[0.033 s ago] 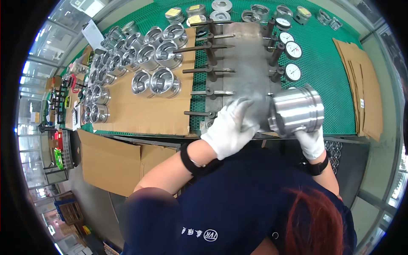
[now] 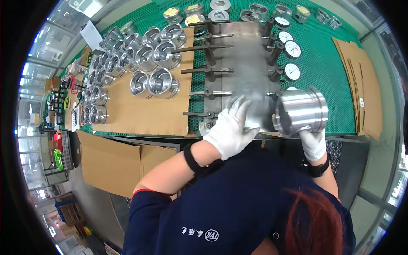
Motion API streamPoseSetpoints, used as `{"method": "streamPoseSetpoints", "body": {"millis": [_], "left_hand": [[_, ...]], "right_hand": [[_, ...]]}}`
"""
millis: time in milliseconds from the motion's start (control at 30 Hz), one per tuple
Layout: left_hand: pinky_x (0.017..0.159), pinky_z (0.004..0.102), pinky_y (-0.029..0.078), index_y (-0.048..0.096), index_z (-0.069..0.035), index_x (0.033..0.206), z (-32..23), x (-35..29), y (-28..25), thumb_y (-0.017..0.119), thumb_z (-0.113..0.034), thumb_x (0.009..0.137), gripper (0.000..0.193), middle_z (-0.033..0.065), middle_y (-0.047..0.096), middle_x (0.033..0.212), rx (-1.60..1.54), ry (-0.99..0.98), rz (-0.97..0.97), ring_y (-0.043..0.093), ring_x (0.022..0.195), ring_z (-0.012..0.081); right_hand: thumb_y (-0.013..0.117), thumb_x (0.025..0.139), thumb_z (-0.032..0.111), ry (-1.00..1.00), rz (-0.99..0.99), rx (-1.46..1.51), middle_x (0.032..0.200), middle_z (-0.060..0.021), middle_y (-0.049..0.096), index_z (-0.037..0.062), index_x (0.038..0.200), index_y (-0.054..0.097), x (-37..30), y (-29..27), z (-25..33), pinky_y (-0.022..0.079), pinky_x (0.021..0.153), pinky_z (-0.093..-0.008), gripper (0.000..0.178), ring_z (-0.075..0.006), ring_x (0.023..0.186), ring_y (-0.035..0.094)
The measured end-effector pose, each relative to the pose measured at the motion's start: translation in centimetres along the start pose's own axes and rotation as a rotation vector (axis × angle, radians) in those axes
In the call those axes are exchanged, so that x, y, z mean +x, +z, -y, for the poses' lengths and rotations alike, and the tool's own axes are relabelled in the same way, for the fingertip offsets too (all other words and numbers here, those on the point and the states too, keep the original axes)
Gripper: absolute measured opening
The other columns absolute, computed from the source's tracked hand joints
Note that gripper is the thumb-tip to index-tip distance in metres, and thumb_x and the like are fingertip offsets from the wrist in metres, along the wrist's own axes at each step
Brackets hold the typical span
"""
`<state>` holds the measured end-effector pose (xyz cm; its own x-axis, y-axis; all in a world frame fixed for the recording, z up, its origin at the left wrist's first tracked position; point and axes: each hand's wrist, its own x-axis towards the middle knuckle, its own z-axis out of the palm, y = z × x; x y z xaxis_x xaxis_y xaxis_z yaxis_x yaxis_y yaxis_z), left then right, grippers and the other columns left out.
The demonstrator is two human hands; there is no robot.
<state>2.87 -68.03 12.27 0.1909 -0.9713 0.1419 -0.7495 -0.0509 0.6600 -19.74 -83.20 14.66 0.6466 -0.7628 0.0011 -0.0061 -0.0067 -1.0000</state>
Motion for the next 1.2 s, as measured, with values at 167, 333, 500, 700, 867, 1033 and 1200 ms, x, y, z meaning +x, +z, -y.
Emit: {"method": "streamPoseSetpoints", "body": {"millis": [167, 333, 500, 700, 867, 1033, 1200], "left_hand": [[0.119, 0.0591, 0.022, 0.024, 0.012, 0.153, 0.8, 3.5, 5.9, 0.062, -0.045, 0.093, 0.092, 0.0384, 0.022, 0.158, 0.336, -0.189, -0.101, 0.019, 0.147, 0.0564], [0.122, 0.0539, 0.019, 0.025, 0.01, 0.154, 2.3, 8.0, 7.3, 0.055, -0.044, 0.096, 0.085, 0.0363, 0.025, 0.159, 0.399, -0.381, -0.265, 0.018, 0.15, 0.0523], [0.118, 0.0544, 0.03, 0.046, 0.004, 0.143, 3.2, 6.7, 6.0, 0.064, -0.027, 0.088, 0.066, 0.0288, 0.047, 0.148, 0.234, 0.159, -0.034, 0.04, 0.14, 0.0488], [0.117, 0.0527, 0.035, 0.049, 0.0, 0.143, 2.1, 1.9, 2.3, 0.066, -0.013, 0.079, 0.067, 0.0205, 0.053, 0.145, -0.098, 0.477, 0.33, 0.043, 0.14, 0.0425], [0.117, 0.0412, 0.035, 0.061, 0.0, 0.138, 4.1, -0.4, 0.0, 0.049, -0.035, 0.098, 0.054, 0.0183, 0.062, 0.141, -0.778, -0.067, 0.504, 0.054, 0.133, 0.0323], [0.104, 0.0412, 0.045, 0.067, 0.004, 0.126, 3.8, 1.8, 0.9, 0.049, -0.021, 0.091, 0.046, 0.0181, 0.069, 0.127, -0.769, 0.041, 0.246, 0.063, 0.115, 0.0326], [0.108, 0.0414, 0.043, 0.071, 0.005, 0.113, 3.1, -0.9, 1.4, 0.049, -0.023, 0.091, 0.042, 0.0204, 0.072, 0.118, -0.849, 0.054, 0.404, 0.063, 0.117, 0.0358]], "right_hand": [[0.062, 0.083, -0.006, 0.022, -0.245, 0.045, 0.113, -0.0034, 0.067, 0.0036, 0.125, 0.061, -3.7, -3.8, -1.7, 0.05, 0.088, -0.0306, 0.043, -0.0122, 0.102, 0.063], [0.065, 0.083, -0.003, 0.0, -0.303, 0.022, 0.115, -0.0044, 0.067, 0.003, 0.125, 0.061, -5.7, -4.6, -2.7, 0.051, 0.091, -0.0321, 0.043, -0.0131, 0.103, 0.063], [0.067, 0.082, -0.002, 0.066, -0.254, 0.006, 0.11, -0.0058, 0.07, 0.0005, 0.122, 0.062, -5.4, -3.9, -2.0, 0.054, 0.087, -0.0311, 0.041, -0.0138, 0.098, 0.066], [0.068, 0.082, 0.0, 0.134, -0.212, -0.014, 0.107, -0.0052, 0.071, -0.0002, 0.121, 0.063, -4.1, -3.3, -2.0, 0.054, 0.084, -0.0305, 0.039, -0.0132, 0.095, 0.067], [0.066, 0.082, -0.001, 0.05, -0.189, -0.075, 0.104, -0.0047, 0.071, 0.0006, 0.118, 0.064, -2.5, -2.3, -1.5, 0.053, 0.085, -0.0302, 0.036, -0.0132, 0.094, 0.066], [0.067, 0.082, -0.004, 0.033, -0.14, -0.113, 0.104, -0.0052, 0.071, -0.0001, 0.117, 0.064, -0.8, -0.8, -1.1, 0.053, 0.083, -0.029, 0.036, -0.0125, 0.094, 0.066], [0.07, 0.078, -0.006, 0.045, -0.078, -0.15, 0.117, -0.0074, 0.068, -0.0017, 0.136, 0.054, 0.3, 0.9, -0.5, 0.054, 0.089, -0.0294, 0.06, -0.0137, 0.102, 0.067]]}}
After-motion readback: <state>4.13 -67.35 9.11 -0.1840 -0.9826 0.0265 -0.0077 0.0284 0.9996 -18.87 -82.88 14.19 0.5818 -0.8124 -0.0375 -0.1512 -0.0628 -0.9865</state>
